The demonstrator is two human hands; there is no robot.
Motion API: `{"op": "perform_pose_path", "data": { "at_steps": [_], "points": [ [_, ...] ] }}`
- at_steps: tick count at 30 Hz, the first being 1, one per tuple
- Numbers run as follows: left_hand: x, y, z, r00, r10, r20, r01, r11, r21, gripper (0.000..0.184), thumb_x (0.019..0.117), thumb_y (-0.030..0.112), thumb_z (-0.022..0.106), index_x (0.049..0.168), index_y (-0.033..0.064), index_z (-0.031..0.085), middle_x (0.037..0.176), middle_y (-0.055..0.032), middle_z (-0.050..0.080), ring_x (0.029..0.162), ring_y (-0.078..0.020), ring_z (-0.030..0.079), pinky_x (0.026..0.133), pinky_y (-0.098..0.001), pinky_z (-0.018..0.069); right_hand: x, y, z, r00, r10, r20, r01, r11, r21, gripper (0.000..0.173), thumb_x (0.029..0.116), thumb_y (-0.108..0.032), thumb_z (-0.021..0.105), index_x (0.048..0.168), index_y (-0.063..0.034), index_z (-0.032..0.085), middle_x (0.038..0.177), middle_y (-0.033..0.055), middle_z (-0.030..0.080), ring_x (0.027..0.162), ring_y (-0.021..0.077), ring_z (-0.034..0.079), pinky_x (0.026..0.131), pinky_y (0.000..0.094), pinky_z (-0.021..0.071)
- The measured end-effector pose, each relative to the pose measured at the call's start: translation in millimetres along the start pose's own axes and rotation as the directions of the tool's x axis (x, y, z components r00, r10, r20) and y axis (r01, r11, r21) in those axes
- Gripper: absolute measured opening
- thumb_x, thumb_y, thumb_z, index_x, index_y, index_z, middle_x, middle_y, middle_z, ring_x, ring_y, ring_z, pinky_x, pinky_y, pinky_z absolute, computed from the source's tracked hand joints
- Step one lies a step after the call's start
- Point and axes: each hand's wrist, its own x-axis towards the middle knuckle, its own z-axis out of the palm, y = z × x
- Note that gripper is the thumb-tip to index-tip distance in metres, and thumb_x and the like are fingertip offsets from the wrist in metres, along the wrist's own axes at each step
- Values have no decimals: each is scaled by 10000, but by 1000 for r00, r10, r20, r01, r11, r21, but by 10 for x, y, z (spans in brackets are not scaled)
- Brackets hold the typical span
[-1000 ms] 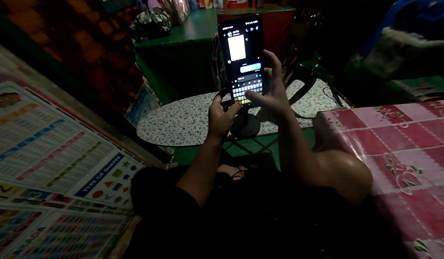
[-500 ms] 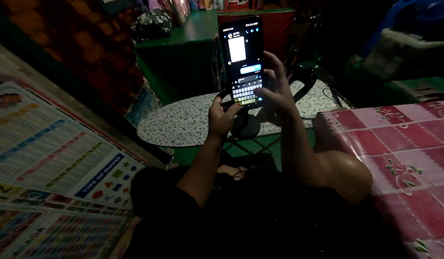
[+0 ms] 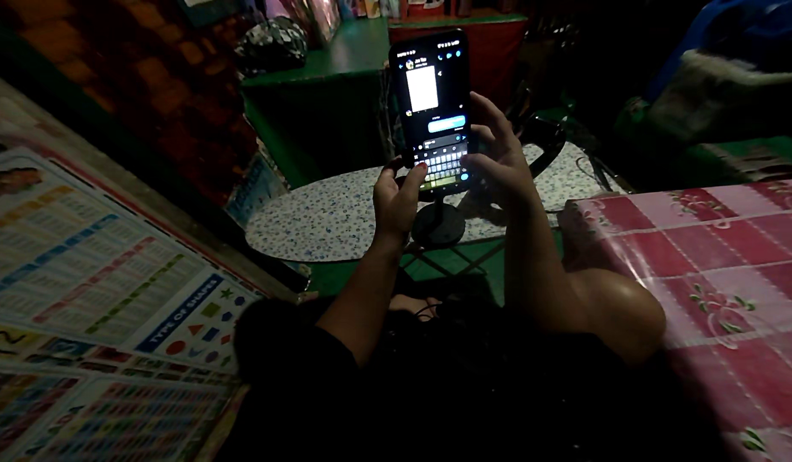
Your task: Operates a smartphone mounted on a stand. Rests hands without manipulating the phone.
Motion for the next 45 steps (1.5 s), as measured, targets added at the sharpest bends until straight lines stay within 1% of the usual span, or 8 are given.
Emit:
{"op": "perform_pose_path", "data": {
  "at_steps": [11, 15, 22, 25, 27, 31, 37, 45],
  "points": [
    [30, -15, 12, 1000, 16, -8, -16, 1000, 6, 376, 1034, 148, 538, 1364, -27, 491, 1095, -115, 650, 855, -97, 666, 761, -276, 578, 1, -36, 35, 1000, 12, -12, -12, 1000, -27, 740, 909, -34, 598, 1560, 44, 255, 1369, 104, 568, 1104, 59, 647, 901, 230, 575],
    [40, -31, 7, 1000, 22, -8, -22, 1000, 14, 383, 1036, 152, 542, 1370, -29, 490, 1080, -106, 658, 861, -88, 668, 772, -272, 577, -2, -18, 30, 1000, -10, -6, 9, 999, -39, 729, 918, -31, 597, 1559, 48, 260, 1451, 122, 498, 1149, 63, 629, 919, 227, 571],
    [40, -27, 13, 1000, 15, -12, -15, 1000, 11, 389, 1041, 159, 546, 1373, -35, 486, 1124, -131, 644, 883, -109, 668, 787, -289, 581, 5, -21, 32, 1000, 5, -9, -5, 999, -45, 741, 910, -34, 601, 1561, 41, 255, 1391, 113, 547, 1106, 60, 646, 895, 227, 578],
    [34, -28, 13, 1000, 19, -17, -19, 1000, 10, 379, 1041, 158, 543, 1367, -28, 493, 1093, -117, 658, 864, -96, 672, 770, -274, 579, 1, -15, 18, 1000, 11, 1, -11, 999, -43, 752, 904, -34, 598, 1567, 32, 250, 1390, 107, 554, 1111, 69, 648, 888, 237, 581],
    [24, -23, 5, 1000, 12, -13, -12, 1000, 11, 397, 1039, 170, 540, 1384, -20, 489, 1103, -111, 659, 883, -95, 668, 786, -277, 572, -7, -13, -8, 999, 27, 26, -27, 1000, -15, 802, 872, -47, 606, 1575, 21, 228, 1371, 89, 570, 1103, 70, 654, 880, 246, 588],
    [12, -18, -2, 1000, 20, -5, -20, 1000, 9, 365, 1038, 170, 526, 1354, -13, 505, 1064, -85, 663, 866, -79, 665, 778, -269, 569, -35, -45, -73, 992, 58, 110, -64, 997, 49, 911, 832, -45, 644, 1600, -8, 155, 1413, 77, 531, 1140, 72, 646, 928, 257, 584],
    [5, -37, -12, 1000, 28, 12, -28, 1000, -10, 363, 1043, 148, 500, 1360, -30, 494, 1059, -88, 662, 861, -80, 675, 772, -262, 581, -30, -35, -71, 993, 44, 109, -48, 998, 32, 895, 839, 15, 632, 1597, 6, 156, 1396, 98, 548, 1129, 80, 654, 919, 255, 586],
    [-9, -8, -6, 1000, 14, 1, -14, 1000, -18, 353, 1040, 134, 499, 1352, -31, 494, 1038, -78, 662, 841, -73, 674, 764, -252, 579, -12, 4, -81, 994, 37, 101, -36, 999, -15, 891, 837, -9, 639, 1595, 14, 170, 1384, 123, 557, 1132, 101, 653, 910, 265, 586]
  ]
}}
